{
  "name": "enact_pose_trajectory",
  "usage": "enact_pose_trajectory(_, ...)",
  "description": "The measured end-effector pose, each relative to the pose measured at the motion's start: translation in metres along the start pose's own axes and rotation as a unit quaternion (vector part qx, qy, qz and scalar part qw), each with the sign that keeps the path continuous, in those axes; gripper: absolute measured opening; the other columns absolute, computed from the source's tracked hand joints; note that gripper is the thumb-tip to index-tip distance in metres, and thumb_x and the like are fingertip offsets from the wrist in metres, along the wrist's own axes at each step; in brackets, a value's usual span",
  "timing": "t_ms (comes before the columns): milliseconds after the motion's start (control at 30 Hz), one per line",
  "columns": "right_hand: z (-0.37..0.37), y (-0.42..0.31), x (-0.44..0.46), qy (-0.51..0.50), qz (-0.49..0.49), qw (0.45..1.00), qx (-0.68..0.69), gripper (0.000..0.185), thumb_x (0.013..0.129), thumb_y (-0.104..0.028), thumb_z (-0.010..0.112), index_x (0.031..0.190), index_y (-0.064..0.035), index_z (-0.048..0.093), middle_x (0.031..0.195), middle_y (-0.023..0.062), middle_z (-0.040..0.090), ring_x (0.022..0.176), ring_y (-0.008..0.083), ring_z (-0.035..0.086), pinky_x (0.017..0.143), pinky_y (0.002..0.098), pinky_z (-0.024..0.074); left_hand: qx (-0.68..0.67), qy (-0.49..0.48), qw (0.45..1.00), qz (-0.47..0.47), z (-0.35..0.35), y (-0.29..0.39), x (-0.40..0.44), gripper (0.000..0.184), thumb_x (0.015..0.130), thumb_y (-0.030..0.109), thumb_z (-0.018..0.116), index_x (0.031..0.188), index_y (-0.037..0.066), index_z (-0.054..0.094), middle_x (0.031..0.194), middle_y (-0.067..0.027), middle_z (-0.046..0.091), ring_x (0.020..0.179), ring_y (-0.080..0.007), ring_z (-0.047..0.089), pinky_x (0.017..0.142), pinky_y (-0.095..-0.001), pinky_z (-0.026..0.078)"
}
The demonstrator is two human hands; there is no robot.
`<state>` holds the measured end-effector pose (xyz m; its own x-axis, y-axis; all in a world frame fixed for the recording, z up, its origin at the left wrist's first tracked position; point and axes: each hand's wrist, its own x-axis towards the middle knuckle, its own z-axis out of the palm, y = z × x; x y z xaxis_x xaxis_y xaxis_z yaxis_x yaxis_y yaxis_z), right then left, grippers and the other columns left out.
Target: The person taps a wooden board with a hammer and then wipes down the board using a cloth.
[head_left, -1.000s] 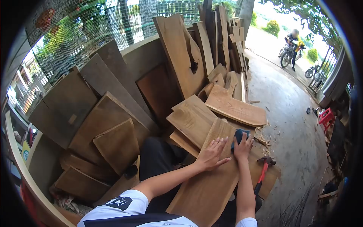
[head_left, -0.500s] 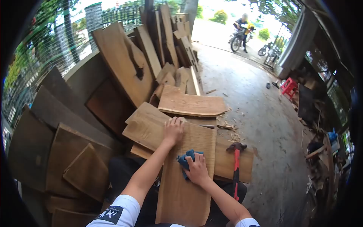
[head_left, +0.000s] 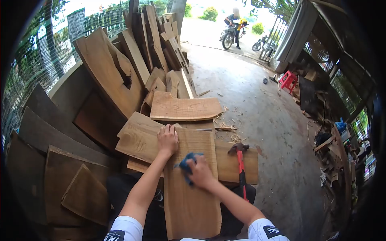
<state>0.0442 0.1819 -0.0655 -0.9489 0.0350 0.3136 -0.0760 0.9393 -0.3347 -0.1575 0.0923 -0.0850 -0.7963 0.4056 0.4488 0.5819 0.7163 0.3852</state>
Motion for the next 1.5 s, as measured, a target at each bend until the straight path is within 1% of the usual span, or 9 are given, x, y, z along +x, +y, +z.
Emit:
enact_pose_trajectory(133,0.009,0.006,0.017,0.070,0.079,0.989,-0.106,0.041,0.083,-0.029,0.073,0.115,-0.0136,0.053,0.123,0.0226,0.051,0.112,0.0396,0.050,0.093,0.0538,0.0414,0.014,-0.002,1.000,0.002,-0.005,0.002,0.001,0.037,0.094,0.024,0.055,0.126,0.006,0.060,0.132,-0.0107,0.057,0.118,-0.0337,0.053,0.098,-0.0483,0.046)
enact_pose_trajectory(367,0.001,-0.077,-0.041,-0.089,-0.206,0.969,0.101,0.049,0.076,-0.024,0.078,0.121,-0.0208,0.059,0.126,0.0191,0.050,0.116,0.0362,0.050,0.099,0.0479,0.0422,0.004,-0.009,1.000,-0.007,-0.005,0.004,-0.003,0.041,0.094,0.025,0.055,0.130,0.007,0.059,0.134,-0.0102,0.056,0.121,-0.0323,0.051,0.103,-0.0467,0.042)
enact_pose_trajectory(567,0.002,0.007,0.018,0.109,0.135,0.984,-0.040,0.040,0.081,-0.026,0.076,0.114,-0.0175,0.056,0.123,0.0198,0.052,0.114,0.0386,0.050,0.094,0.0509,0.0425,0.005,-0.005,1.000,-0.001,-0.004,0.004,-0.002,0.040,0.095,0.030,0.055,0.127,0.007,0.060,0.132,-0.0107,0.056,0.119,-0.0331,0.051,0.101,-0.0470,0.043)
enact_pose_trajectory(800,-0.004,-0.092,-0.085,-0.023,-0.114,0.988,0.106,0.047,0.075,-0.026,0.080,0.118,-0.0209,0.062,0.127,0.0188,0.053,0.118,0.0381,0.051,0.098,0.0499,0.0424,0.000,-0.022,1.000,0.003,-0.004,0.002,-0.001,0.044,0.098,0.036,0.053,0.129,0.006,0.060,0.135,-0.0123,0.056,0.124,-0.0341,0.050,0.104,-0.0480,0.040)
enact_pose_trajectory(1000,-0.033,0.008,-0.052,0.093,0.168,0.981,-0.012,0.050,0.074,-0.025,0.081,0.119,-0.0175,0.058,0.124,0.0221,0.053,0.117,0.0409,0.049,0.098,0.0525,0.0404,-0.003,-0.053,0.999,-0.010,-0.003,0.001,0.000,0.052,0.101,0.044,0.049,0.135,0.006,0.059,0.141,-0.0123,0.054,0.126,-0.0349,0.049,0.107,-0.0477,0.037)
enact_pose_trajectory(1100,-0.022,-0.038,-0.071,0.060,0.081,0.995,0.023,0.046,0.075,-0.022,0.079,0.117,-0.0178,0.060,0.128,0.0223,0.052,0.119,0.0398,0.049,0.099,0.0515,0.0408,-0.075,-0.095,0.989,-0.086,-0.002,-0.005,0.013,0.056,0.100,0.050,0.048,0.139,0.010,0.057,0.147,-0.0137,0.050,0.136,-0.0363,0.039,0.114,-0.0527,0.028)
enact_pose_trajectory(1200,-0.015,-0.069,-0.097,0.021,-0.035,0.993,0.111,0.050,0.072,-0.021,0.082,0.117,-0.0185,0.060,0.131,0.0195,0.050,0.120,0.0373,0.049,0.099,0.0501,0.0415,-0.148,0.008,0.986,0.070,-0.057,0.012,0.042,0.068,0.095,0.050,0.061,0.148,0.011,0.046,0.157,-0.0169,0.037,0.143,-0.0381,0.031,0.116,-0.0528,0.026)
enact_pose_trajectory(1333,-0.012,-0.075,-0.101,0.014,-0.002,0.991,0.133,0.051,0.070,-0.022,0.083,0.116,-0.0187,0.060,0.133,0.0195,0.050,0.120,0.0374,0.049,0.100,0.0498,0.0404,-0.507,-0.015,0.827,0.243,-0.237,0.103,0.046,0.097,0.078,0.053,0.078,0.155,0.011,0.036,0.158,-0.0164,0.037,0.145,-0.0312,0.036,0.113,-0.0481,0.034)
enact_pose_trajectory(1500,-0.017,-0.080,-0.097,0.021,0.021,0.990,0.136,0.054,0.066,-0.024,0.084,0.115,-0.0197,0.061,0.131,0.0191,0.051,0.116,0.0374,0.051,0.096,0.0493,0.0409,-0.470,-0.001,0.727,0.501,-0.293,0.115,0.020,0.096,0.079,0.052,0.078,0.155,0.011,0.036,0.159,-0.0162,0.036,0.146,-0.0311,0.035,0.114,-0.0484,0.032)
